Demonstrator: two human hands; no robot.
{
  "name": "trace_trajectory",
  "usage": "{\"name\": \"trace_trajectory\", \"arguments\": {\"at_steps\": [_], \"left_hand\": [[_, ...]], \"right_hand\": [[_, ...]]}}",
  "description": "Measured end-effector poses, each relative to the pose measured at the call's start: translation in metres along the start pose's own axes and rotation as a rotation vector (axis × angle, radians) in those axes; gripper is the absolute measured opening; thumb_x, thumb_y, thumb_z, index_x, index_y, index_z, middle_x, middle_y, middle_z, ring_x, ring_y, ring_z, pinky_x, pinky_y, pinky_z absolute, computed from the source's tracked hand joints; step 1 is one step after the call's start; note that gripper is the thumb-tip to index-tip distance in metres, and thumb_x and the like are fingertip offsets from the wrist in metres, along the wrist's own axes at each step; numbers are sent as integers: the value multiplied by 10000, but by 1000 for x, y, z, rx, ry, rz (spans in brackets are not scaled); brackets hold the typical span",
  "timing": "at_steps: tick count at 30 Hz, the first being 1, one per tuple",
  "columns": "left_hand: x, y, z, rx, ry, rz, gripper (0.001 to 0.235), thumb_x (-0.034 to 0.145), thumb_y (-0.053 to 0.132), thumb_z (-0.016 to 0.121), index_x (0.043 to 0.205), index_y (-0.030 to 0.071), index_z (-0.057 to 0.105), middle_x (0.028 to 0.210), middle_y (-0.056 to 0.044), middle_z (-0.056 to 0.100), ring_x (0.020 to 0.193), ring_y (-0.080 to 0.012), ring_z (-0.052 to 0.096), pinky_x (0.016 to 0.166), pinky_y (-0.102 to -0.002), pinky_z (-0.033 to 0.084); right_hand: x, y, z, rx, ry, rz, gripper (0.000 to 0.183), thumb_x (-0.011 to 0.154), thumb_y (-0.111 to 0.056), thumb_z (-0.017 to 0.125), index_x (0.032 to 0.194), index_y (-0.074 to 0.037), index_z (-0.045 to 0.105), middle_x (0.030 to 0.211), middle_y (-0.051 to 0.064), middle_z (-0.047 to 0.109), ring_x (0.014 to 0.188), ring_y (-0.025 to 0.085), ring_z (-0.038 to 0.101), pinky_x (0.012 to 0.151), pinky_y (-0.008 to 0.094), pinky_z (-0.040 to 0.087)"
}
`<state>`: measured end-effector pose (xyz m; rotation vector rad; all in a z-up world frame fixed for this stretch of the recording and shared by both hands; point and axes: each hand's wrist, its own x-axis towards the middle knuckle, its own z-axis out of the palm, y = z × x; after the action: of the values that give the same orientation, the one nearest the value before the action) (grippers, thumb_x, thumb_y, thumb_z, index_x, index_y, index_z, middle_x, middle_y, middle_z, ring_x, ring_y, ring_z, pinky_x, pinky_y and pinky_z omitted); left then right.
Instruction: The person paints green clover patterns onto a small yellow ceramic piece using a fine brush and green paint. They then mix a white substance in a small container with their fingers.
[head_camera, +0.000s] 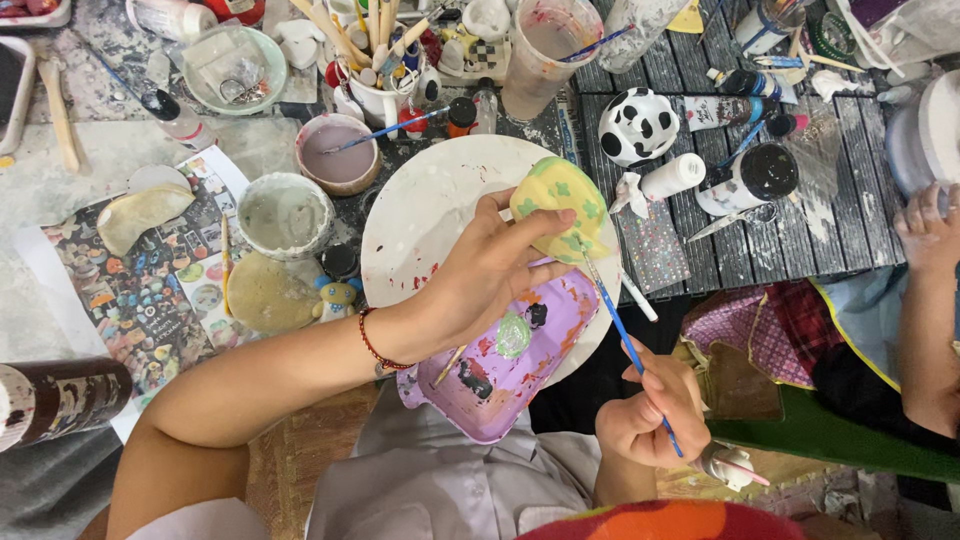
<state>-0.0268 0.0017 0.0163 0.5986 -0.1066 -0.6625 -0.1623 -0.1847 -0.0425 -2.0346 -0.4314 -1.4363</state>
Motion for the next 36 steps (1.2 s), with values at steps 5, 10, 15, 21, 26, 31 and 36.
{"name": "trace_trajectory", "arguments": {"at_steps": [5, 10, 15, 21, 26, 31, 36], "left_hand": [[0, 1, 2, 4, 20, -11, 574, 963, 185, 654, 1365, 5, 284, 1320, -153, 572, 1240, -268, 607, 1086, -524, 478], [1, 3, 3, 13, 31, -17, 574, 953, 177, 663, 1349, -2, 289, 1293, -158, 587, 1222, -265, 620, 1082, -514, 501], [1, 3, 4, 19, 43, -15, 575, 950, 180, 670, 1348, 1, 295, 1281, -154, 589, 1202, -253, 621, 1083, -517, 505], [1, 3, 3, 7, 19, -14, 566, 954, 186, 664, 1349, 16, 296, 1287, -143, 592, 1204, -241, 625, 1089, -517, 492], [1, 1, 1, 3, 24, -17, 564, 956, 185, 664, 1356, 14, 306, 1294, -141, 591, 1207, -247, 621, 1086, -520, 492], [2, 1, 0, -1, 22, -17, 581, 949, 185, 670, 1365, 23, 299, 1300, -146, 588, 1208, -253, 619, 1078, -516, 488], [2, 3, 0, -10, 20, -18, 603, 937, 188, 672, 1374, 36, 285, 1317, -145, 572, 1215, -259, 617, 1069, -507, 484]], "right_hand": [[1, -2, 2, 8, -13, 31, 247, 1129, -228, 441, 1156, 17, 458, 922, 308, 703, 665, 262, 649, 488, 267, 522], [0, -4, 2, -9, -7, 32, 256, 1123, -229, 444, 1150, 25, 462, 908, 299, 702, 661, 259, 654, 519, 290, 513], [-3, -1, 3, 4, 23, 18, 252, 1120, -220, 455, 1155, 29, 470, 883, 271, 681, 692, 283, 683, 513, 292, 518], [-7, 1, 0, 19, 28, 25, 260, 1111, -232, 468, 1158, 23, 485, 853, 249, 658, 712, 289, 696, 502, 303, 524], [-7, 3, 1, 32, 45, -13, 251, 1107, -216, 470, 1159, 29, 487, 818, 221, 639, 688, 273, 675, 514, 322, 542], [-7, -1, -2, 20, 1, 30, 251, 1110, -226, 454, 1161, 19, 468, 848, 283, 669, 638, 274, 633, 506, 304, 512], [-8, 3, -1, 37, 101, 30, 257, 1101, -256, 450, 1137, -1, 448, 830, 288, 675, 574, 228, 569, 524, 320, 484]]}}
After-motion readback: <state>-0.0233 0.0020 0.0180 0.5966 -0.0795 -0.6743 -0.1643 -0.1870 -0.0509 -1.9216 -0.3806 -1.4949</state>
